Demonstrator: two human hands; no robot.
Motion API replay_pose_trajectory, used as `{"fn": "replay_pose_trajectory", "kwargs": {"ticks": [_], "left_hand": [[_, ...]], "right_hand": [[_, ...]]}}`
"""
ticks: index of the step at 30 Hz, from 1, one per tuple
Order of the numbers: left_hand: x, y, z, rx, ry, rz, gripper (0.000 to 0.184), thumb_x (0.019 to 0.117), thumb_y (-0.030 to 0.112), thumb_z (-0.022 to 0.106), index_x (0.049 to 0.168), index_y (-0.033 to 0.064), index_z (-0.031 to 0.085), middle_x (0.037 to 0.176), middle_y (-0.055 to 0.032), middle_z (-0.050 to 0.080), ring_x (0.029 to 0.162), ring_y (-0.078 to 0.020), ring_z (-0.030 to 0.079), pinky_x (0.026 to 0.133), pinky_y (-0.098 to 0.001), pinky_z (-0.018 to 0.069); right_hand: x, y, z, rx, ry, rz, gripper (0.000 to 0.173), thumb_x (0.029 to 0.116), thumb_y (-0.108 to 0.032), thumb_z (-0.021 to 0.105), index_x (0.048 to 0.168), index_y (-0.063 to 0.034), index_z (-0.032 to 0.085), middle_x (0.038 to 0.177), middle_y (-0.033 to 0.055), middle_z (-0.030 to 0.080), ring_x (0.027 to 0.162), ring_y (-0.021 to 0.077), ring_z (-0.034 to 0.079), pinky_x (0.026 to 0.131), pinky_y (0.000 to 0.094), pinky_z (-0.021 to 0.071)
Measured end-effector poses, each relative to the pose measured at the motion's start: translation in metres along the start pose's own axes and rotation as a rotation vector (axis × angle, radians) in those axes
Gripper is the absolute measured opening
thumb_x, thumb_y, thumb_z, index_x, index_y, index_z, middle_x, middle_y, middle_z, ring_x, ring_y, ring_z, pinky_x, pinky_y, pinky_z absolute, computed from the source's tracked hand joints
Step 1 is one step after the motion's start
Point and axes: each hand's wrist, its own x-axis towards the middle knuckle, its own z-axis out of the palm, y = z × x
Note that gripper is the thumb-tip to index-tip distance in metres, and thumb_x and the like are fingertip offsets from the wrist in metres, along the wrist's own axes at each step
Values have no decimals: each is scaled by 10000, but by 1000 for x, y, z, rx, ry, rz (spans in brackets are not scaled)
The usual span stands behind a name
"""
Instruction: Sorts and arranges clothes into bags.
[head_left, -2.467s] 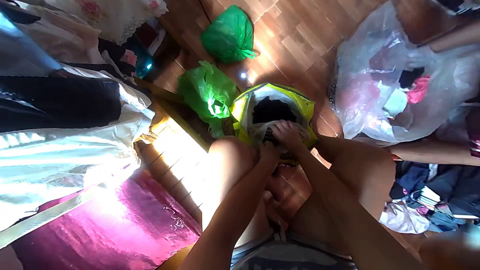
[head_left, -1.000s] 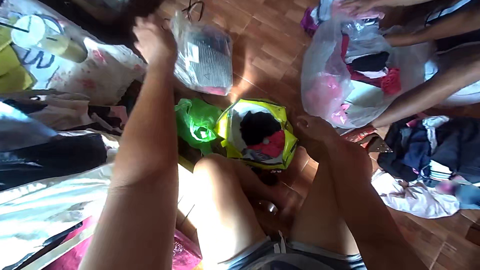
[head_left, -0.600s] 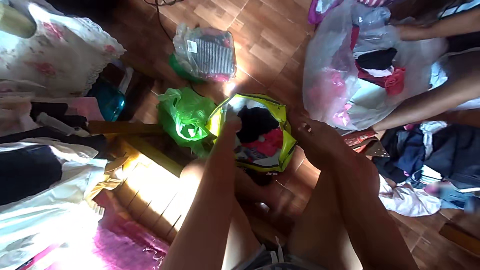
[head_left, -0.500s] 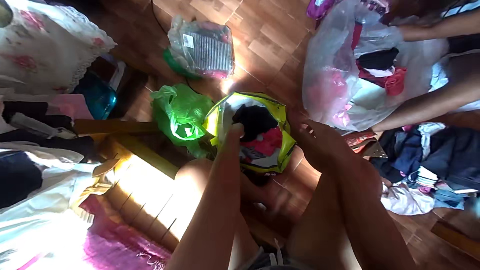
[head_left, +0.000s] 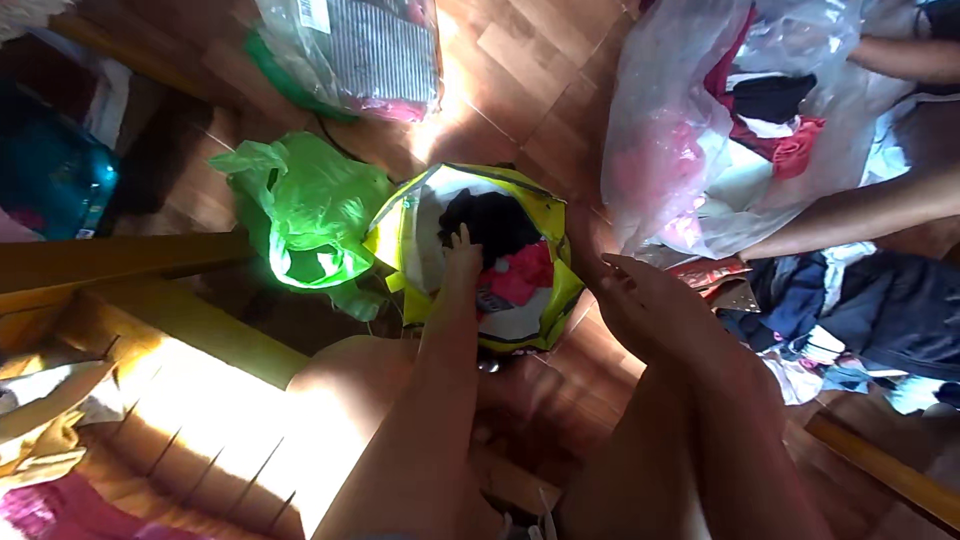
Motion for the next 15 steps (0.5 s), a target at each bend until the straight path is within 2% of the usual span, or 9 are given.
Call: {"fn": "replay_pose_trajectory", "kwargs": {"ticks": [3,6,7,10,12,13,15], "left_hand": [[4,3,-1,-30,-2,18,430,979,7,583,1402,72,623,1719,-174,59,1534,-509,138,1131,-751,245],[10,2,-4,-14,-27,17,379,988,23,570,1362,-15,614,1670,-176,266,1497,-489,260,1107,-724,306],[10,2,-5,-17,-24,13,349,991,38,574,1329,-35,628,1616,-190,364,1467,-482,314,1097,-709,331],[7,1,-12,-95,-34,-38,305,1031,132,540,1213,-77,667,1451,-252,532,1395,-468,430,1082,-677,376],[-5,0,-21,-148,-102,-96,369,1034,245,558,1129,-92,676,1288,-314,620,1260,-478,570,1019,-671,445],[-10,-2,-25,-166,-161,-108,403,1026,281,589,1109,-105,672,1240,-326,636,1215,-470,603,1000,-664,461],[-21,-5,-33,-169,-253,-121,440,992,287,669,1126,-132,661,1229,-339,630,1204,-458,603,1014,-649,452]], "right_hand": [[-1,-1,1,-11,34,-41,438,1087,-345,456,1423,-93,583,1235,153,690,1042,316,704,905,545,556],[-1,1,4,-28,44,-52,439,1083,-358,458,1416,-104,591,1222,141,696,1034,308,707,897,541,561],[0,1,4,-32,47,-55,441,1083,-358,457,1418,-103,590,1222,142,697,1035,312,706,894,544,560],[0,1,4,-30,49,-47,435,1085,-351,459,1421,-106,587,1221,134,697,1037,310,704,892,544,559],[1,-1,3,-18,43,-29,430,1084,-345,471,1429,-115,582,1209,128,702,1047,304,700,902,541,553],[2,-3,2,-5,32,-15,427,1083,-338,480,1430,-110,577,1200,138,700,1047,313,697,904,551,546],[3,-8,1,5,18,20,423,1085,-346,482,1438,-129,570,1206,133,693,1057,308,689,916,555,536]]}}
